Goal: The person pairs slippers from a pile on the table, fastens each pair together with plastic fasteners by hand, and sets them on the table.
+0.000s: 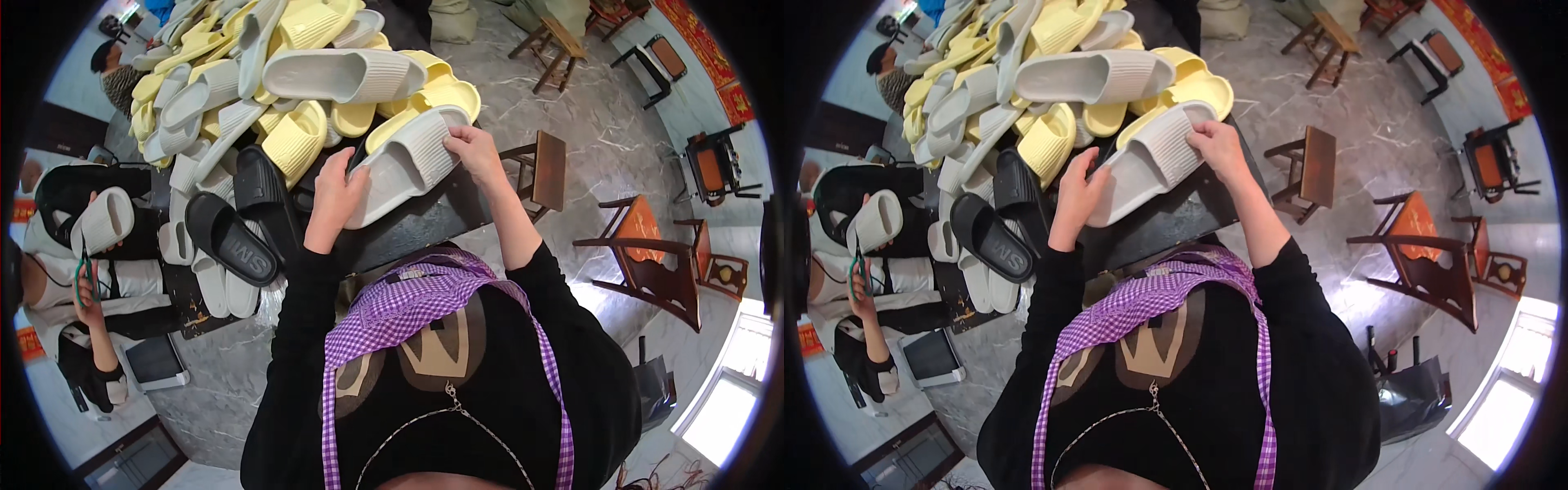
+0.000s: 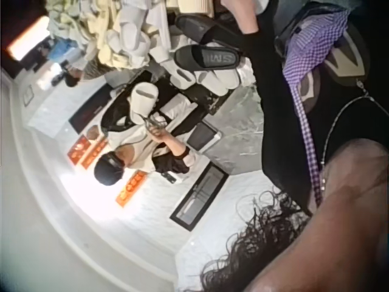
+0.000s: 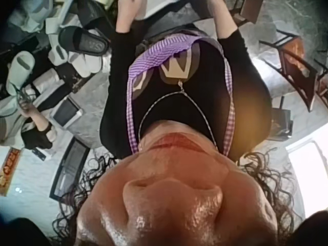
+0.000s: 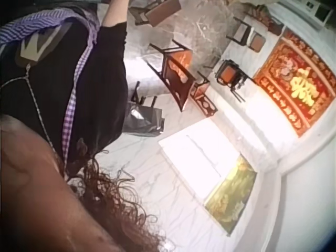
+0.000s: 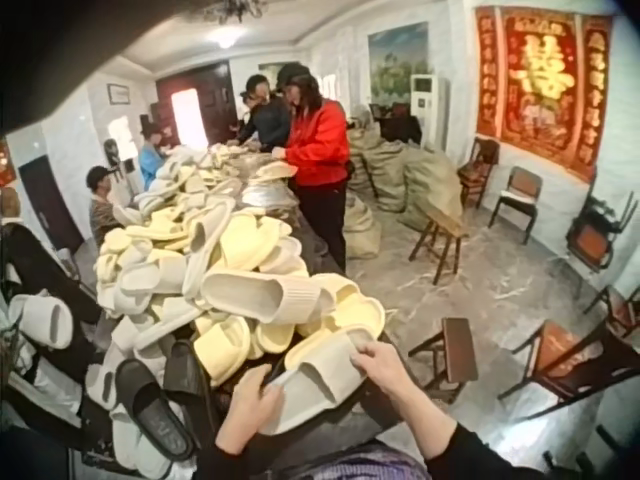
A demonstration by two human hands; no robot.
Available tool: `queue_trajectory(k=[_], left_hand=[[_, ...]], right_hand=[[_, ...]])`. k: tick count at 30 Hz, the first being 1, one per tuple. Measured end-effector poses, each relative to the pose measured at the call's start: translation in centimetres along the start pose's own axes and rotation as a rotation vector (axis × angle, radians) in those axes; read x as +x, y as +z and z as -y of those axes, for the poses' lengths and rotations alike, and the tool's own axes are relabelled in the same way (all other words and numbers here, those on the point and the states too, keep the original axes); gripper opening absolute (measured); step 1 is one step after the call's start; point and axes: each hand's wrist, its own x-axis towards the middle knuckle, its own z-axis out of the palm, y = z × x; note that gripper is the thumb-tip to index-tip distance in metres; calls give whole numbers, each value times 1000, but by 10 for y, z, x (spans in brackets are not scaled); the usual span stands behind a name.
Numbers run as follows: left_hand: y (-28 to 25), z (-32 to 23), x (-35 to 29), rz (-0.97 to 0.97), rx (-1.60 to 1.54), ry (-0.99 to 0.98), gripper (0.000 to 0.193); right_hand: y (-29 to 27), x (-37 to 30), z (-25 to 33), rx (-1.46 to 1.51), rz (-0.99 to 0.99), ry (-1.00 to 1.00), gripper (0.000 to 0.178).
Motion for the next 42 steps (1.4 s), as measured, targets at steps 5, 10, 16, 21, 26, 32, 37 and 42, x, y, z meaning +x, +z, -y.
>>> queue_trajectory(k=[5, 10, 16, 21, 26, 32, 37, 42], left_hand=[[6, 1, 27, 42, -14, -46, 37], [10, -1, 74, -132, 61, 19, 36], [36, -4, 123, -180, 524, 306, 20], [39, 1, 132, -183, 446, 271, 19], [31, -37, 130, -196, 271, 127, 23], [17, -50, 117, -243, 102, 44, 24], [24, -33, 101, -263, 59, -83, 26], [29, -14, 95, -248, 89, -76, 25]], right_hand=[[-16, -4, -28, -169, 19, -68, 21], [-8, -23, -32, -347, 67, -57, 22], [2, -20, -18, -413, 107, -128, 23], [-3, -8, -19, -335, 88, -137, 23], [-12, 6, -16, -291, 42, -109, 25], [-9, 10, -12, -356, 63, -161, 24], [-3, 1, -1, -366, 91, -148, 25], [-1, -1, 7, -416, 95, -162, 25]])
